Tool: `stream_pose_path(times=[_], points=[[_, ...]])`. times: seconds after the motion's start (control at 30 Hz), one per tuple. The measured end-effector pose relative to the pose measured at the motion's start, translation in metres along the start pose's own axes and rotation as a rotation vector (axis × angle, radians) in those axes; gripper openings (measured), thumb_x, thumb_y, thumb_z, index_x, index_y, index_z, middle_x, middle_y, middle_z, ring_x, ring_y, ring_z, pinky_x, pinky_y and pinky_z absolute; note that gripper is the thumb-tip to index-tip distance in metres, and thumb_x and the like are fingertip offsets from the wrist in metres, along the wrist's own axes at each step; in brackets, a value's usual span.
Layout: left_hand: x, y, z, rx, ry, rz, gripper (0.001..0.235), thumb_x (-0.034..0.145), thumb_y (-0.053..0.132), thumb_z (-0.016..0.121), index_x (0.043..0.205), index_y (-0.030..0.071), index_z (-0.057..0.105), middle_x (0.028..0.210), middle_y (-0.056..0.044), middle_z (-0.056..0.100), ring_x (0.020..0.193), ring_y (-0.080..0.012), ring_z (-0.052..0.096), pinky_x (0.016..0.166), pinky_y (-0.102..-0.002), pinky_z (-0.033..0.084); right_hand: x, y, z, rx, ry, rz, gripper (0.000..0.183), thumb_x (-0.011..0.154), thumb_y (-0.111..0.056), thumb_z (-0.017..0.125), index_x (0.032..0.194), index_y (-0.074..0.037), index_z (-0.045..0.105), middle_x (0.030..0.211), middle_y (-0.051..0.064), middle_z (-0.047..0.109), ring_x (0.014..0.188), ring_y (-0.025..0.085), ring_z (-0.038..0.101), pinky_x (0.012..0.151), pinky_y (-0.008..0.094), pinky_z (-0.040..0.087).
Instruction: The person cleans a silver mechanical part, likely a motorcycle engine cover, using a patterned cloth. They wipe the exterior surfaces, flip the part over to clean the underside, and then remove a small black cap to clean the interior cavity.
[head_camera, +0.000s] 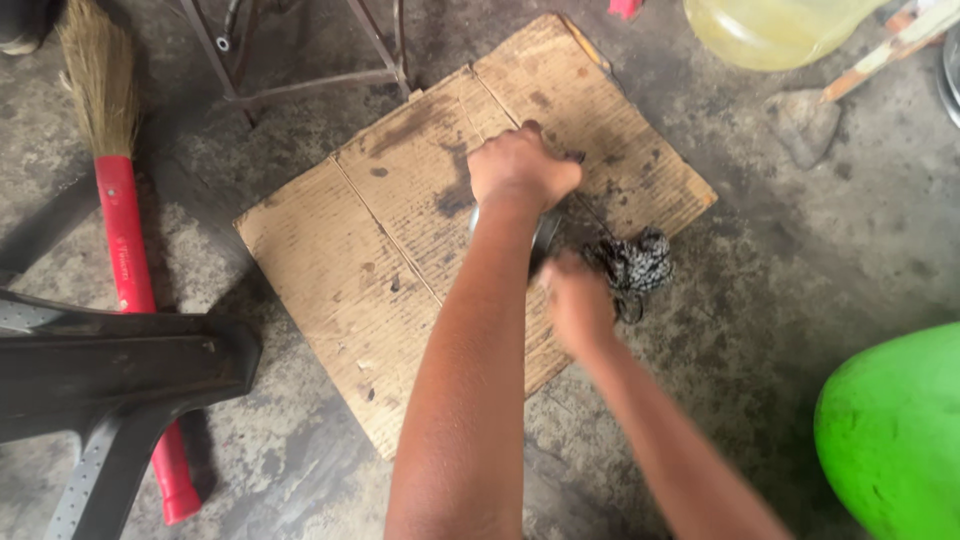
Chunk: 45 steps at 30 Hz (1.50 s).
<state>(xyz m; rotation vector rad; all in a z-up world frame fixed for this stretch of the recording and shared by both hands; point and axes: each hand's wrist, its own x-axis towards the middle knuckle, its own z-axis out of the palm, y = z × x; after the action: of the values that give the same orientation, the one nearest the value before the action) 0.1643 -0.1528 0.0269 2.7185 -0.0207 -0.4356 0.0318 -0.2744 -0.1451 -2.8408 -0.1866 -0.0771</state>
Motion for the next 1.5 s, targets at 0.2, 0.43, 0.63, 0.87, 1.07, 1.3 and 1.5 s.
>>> stream_pose_path(times=[0.2,0.43,0.63,0.87,1.07,1.3,1.5], points=[[0.005,-0.003,0.002,0.023,-0.044,0.009,0.061,0.080,0.045,0.061,0.132,0.014,0.060,0.127,-0.011,0.070,0.119,-0.0244,0.067,0.097,-0.038,0.053,-0.009,-0.011,0.007,-0.002,0.025,0.024,0.035,0.073,0.008,0.069,0.106,-0.003,0.072,0.136,0.025,0.062,0.084,0.035,0.073,0.068,0.043,0.061],[0.001,-0.001,0.002,0.012,0.028,-0.019,0.067,0.083,0.061,0.060,0.133,0.017,0.060,0.127,-0.011,0.068,0.121,-0.0274,0.064,0.098,-0.040,0.051,0.056,0.017,-0.007,0.039,-0.041,0.026,0.021,0.077,0.002,0.070,0.095,-0.007,0.077,0.106,0.018,0.074,0.086,0.036,0.071,0.076,0.047,0.057],[0.002,0.002,-0.001,0.025,-0.074,-0.039,0.060,0.082,0.050,0.060,0.133,0.017,0.063,0.129,-0.010,0.070,0.121,-0.0234,0.067,0.099,-0.036,0.053,0.003,-0.003,0.001,0.243,-0.006,-0.126,0.023,0.075,0.008,0.064,0.089,-0.005,0.076,0.100,0.017,0.075,0.073,0.033,0.070,0.063,0.046,0.056],[0.003,-0.001,0.003,0.057,-0.026,-0.006,0.093,0.081,0.055,0.059,0.161,0.020,0.028,0.130,-0.011,0.068,0.120,-0.0250,0.066,0.097,-0.037,0.052,0.068,0.002,-0.006,-0.068,0.170,-0.149,0.012,0.069,-0.004,0.071,0.080,-0.001,0.073,0.085,0.019,0.073,0.068,0.040,0.069,0.060,0.050,0.055],[0.005,0.002,0.001,0.063,-0.045,0.005,0.095,0.083,0.060,0.055,0.163,0.021,0.021,0.131,-0.009,0.066,0.119,-0.0231,0.065,0.095,-0.038,0.052,0.047,-0.010,-0.026,0.020,-0.405,0.197,0.017,0.088,-0.008,0.064,0.082,-0.012,0.079,0.087,0.016,0.075,0.075,0.032,0.075,0.072,0.044,0.059],[0.004,0.003,0.002,0.098,-0.085,0.003,0.094,0.085,0.057,0.052,0.165,0.023,0.018,0.130,-0.009,0.067,0.118,-0.0233,0.066,0.095,-0.038,0.052,0.073,0.004,-0.029,0.007,-0.235,0.183,0.015,0.089,-0.012,0.063,0.085,-0.007,0.076,0.091,0.017,0.076,0.081,0.035,0.074,0.076,0.046,0.060],[0.003,-0.001,0.003,0.091,-0.054,0.017,0.094,0.084,0.058,0.055,0.164,0.021,0.022,0.130,-0.011,0.067,0.119,-0.0244,0.066,0.098,-0.039,0.051,0.091,-0.005,-0.016,-0.009,-0.120,0.118,0.015,0.084,-0.014,0.066,0.093,-0.003,0.071,0.090,0.021,0.075,0.083,0.039,0.073,0.077,0.049,0.058]])
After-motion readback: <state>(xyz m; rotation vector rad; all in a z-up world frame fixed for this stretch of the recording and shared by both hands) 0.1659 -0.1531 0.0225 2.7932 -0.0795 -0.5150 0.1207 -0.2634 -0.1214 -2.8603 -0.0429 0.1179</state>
